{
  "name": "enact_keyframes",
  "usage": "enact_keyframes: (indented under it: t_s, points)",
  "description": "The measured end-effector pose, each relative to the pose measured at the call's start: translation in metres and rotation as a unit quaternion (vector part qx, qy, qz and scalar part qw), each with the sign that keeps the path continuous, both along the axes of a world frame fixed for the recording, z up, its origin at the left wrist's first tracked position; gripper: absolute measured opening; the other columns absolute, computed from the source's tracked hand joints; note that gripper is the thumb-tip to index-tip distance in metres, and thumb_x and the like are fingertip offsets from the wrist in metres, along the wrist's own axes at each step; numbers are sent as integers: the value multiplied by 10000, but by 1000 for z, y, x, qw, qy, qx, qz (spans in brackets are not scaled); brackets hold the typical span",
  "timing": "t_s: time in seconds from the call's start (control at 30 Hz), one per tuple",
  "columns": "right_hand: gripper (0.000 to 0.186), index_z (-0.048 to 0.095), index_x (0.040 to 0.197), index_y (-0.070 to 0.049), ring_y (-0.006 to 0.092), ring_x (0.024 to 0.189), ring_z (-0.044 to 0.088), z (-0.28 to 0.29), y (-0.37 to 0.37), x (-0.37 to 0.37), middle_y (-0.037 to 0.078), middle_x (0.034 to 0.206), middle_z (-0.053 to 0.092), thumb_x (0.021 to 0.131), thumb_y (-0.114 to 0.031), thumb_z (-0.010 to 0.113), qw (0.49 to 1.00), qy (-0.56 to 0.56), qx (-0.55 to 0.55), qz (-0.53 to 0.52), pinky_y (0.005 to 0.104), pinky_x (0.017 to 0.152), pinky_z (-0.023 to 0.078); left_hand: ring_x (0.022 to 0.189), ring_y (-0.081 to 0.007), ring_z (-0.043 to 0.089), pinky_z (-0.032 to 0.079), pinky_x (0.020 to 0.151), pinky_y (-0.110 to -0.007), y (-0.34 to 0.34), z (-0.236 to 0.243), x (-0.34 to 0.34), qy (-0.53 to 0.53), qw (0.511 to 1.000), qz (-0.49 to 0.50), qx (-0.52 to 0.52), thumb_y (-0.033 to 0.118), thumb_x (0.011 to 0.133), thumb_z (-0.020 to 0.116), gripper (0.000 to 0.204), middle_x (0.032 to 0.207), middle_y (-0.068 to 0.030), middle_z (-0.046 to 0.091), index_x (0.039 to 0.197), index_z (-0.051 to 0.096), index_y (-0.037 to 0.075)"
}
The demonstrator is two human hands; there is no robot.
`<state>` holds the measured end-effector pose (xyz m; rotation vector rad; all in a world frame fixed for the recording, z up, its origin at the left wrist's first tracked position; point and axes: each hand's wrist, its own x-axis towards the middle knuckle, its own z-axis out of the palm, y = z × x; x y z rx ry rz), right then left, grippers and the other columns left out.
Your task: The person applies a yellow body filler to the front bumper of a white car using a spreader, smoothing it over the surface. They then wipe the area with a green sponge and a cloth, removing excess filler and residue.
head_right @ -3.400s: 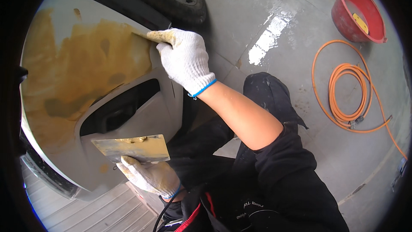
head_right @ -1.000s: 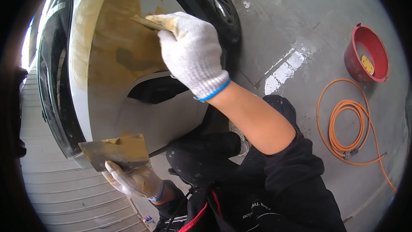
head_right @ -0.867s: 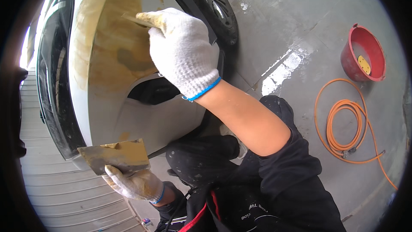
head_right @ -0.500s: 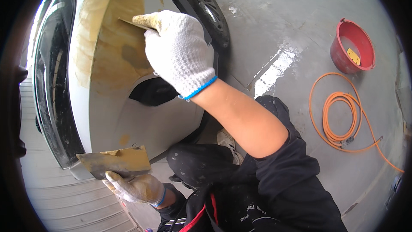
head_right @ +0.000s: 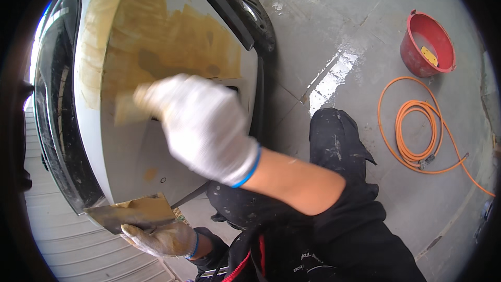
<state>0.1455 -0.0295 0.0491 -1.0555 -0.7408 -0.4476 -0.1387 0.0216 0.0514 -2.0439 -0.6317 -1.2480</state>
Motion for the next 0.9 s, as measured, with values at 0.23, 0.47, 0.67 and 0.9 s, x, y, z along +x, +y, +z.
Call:
enact_keyframes:
  t_s: [0.23,0.47,0.67,0.9]
  points:
    - [241,791,1138,19,328,908,799,3,-2,85,193,965,817,916,-31,710,980,193,-32,41,389,830,629,1411,-442,610,588,1147,-529,-1,-8,0,42,997,47,44,205,1025,776,630,1548,-259,557,1575,518,38]
    - [187,823,1103,6,245,912,815,30,7,60,184,1051,825,933,13,744,992,106,30,59,322,825,630,1335,-384,653,634,1074,-471,3,-7,13,-222,921,-182,-263,183,1107,659,488,1469,-224,589,1556,539,34]
    - [270,793,1183,63,253,1041,788,3,-60,18,159,1162,819,922,128,770,828,222,150,493,362,930,640,1204,-226,680,592,1029,-375,-25,8,100,-402,657,-379,-513,168,1109,670,428,1372,-166,681,1472,582,-42]
    - [450,840,1105,-62,328,1037,807,-19,-78,34,141,1101,829,707,134,767,975,-147,-101,135,418,914,663,1131,-176,713,593,994,-300,-29,44,120,-367,674,-383,-514,118,1104,666,359,1292,-154,734,1403,632,-79]
